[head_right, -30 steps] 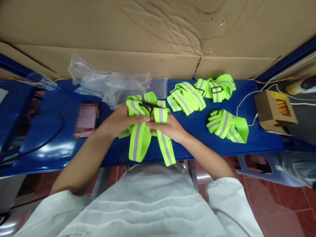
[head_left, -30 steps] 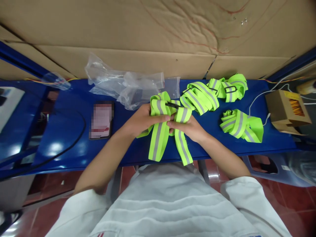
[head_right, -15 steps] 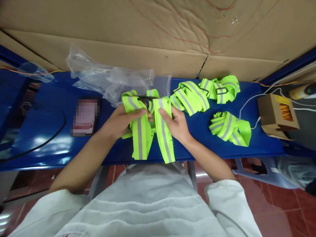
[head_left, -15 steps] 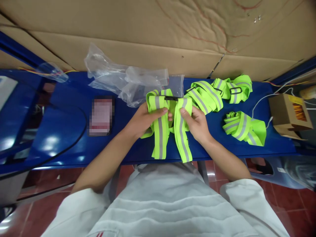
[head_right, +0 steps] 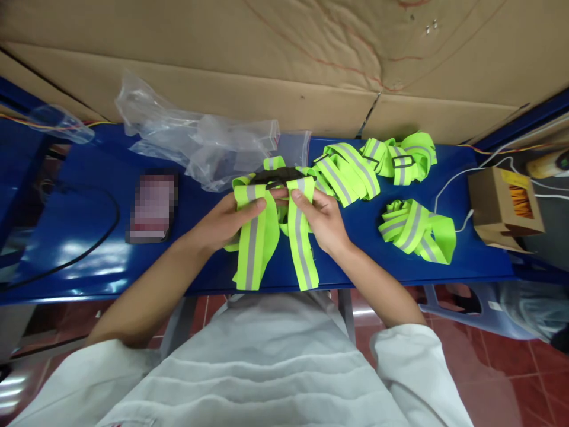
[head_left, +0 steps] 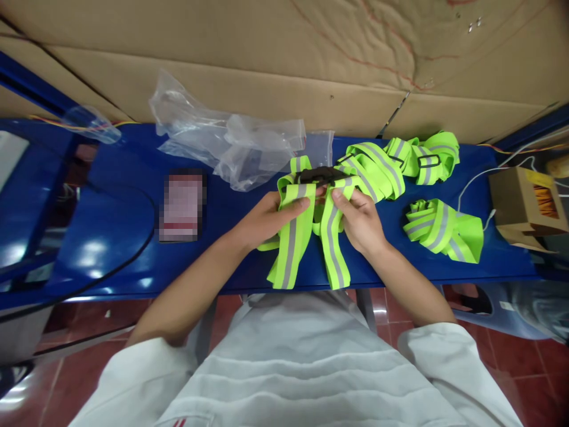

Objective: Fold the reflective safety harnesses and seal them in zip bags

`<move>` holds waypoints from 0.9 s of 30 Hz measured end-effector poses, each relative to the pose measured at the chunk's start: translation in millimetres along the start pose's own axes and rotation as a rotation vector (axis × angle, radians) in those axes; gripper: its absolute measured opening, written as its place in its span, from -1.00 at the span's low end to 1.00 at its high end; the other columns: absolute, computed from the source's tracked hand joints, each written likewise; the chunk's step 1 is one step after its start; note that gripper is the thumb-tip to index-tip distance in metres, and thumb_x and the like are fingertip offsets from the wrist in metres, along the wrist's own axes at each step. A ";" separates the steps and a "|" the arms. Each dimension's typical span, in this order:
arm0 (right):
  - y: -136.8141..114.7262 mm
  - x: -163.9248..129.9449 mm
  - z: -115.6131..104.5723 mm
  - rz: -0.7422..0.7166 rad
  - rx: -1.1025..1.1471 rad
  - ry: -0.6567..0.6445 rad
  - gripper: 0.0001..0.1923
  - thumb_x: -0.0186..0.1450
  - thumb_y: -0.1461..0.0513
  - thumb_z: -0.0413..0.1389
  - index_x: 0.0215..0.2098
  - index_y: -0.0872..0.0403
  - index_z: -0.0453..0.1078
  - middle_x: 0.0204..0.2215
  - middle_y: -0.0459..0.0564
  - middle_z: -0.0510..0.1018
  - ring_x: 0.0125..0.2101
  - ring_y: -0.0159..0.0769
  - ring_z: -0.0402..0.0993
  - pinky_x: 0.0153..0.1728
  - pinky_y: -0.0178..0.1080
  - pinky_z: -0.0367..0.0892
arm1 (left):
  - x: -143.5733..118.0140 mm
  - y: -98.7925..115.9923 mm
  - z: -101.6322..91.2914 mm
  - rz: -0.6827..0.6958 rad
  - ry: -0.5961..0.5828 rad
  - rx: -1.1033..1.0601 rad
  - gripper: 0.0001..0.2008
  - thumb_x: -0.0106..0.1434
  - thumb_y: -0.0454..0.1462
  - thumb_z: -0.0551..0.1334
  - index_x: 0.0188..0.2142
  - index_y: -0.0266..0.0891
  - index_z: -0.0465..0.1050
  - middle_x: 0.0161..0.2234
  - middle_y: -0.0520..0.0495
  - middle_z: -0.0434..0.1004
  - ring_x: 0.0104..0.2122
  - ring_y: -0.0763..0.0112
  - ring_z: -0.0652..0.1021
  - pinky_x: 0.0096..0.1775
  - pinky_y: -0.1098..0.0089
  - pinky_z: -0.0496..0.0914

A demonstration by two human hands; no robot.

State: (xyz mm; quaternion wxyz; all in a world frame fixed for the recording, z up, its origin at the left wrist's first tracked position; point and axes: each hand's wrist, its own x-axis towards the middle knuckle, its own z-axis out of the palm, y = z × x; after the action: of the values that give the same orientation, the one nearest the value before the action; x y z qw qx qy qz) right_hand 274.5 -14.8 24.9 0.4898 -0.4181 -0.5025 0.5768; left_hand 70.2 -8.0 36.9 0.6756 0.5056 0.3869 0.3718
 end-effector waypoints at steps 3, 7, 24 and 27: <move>-0.6 -0.4 -1.7 0.002 0.007 -0.074 -0.76 0.41 -0.04 0.26 -0.20 -0.13 0.68 -0.11 -0.12 0.71 0.01 -0.18 0.64 0.17 -0.06 0.50 | -2.5 2.2 -0.9 -0.027 -0.041 0.041 -0.42 0.19 0.14 0.48 0.06 -0.14 0.68 0.14 -0.18 0.66 0.29 -0.04 0.52 0.34 0.07 0.38; 2.9 -0.7 -1.5 -0.016 -0.135 -0.131 -0.66 0.42 -0.12 0.22 -0.12 -0.11 0.67 -0.08 -0.09 0.69 0.06 -0.16 0.59 0.17 -0.06 0.49 | -0.2 -4.7 -0.8 0.027 0.071 0.150 -0.38 0.17 0.17 0.47 0.07 -0.15 0.67 0.15 -0.16 0.65 0.27 -0.04 0.53 0.34 0.07 0.39; -35.0 15.2 -18.8 -0.485 -0.841 -0.398 -0.54 0.50 -0.07 0.11 0.24 -0.11 0.52 0.15 0.03 0.64 0.20 -0.06 0.54 0.28 0.04 0.40 | 0.9 -13.1 0.5 0.151 -0.148 0.288 -0.49 0.19 0.05 0.47 -0.03 -0.24 0.63 -0.05 -0.12 0.70 0.03 0.04 0.63 0.10 0.16 0.52; -28.4 15.5 -15.2 -0.499 -0.873 -0.303 -0.48 0.46 -0.13 0.13 0.24 -0.09 0.52 0.15 0.08 0.64 0.18 -0.01 0.55 0.26 0.08 0.39 | 0.7 -14.5 3.9 0.140 -0.147 0.268 -0.46 0.10 0.01 0.54 0.00 -0.20 0.62 0.03 -0.11 0.68 0.12 0.01 0.60 0.20 0.15 0.45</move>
State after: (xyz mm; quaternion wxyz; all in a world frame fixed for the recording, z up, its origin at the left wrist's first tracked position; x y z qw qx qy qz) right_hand 290.8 3.4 50.9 0.3142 -0.3626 -0.8458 0.2334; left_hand 75.7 -11.9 23.5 0.6009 0.6429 0.3464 0.3251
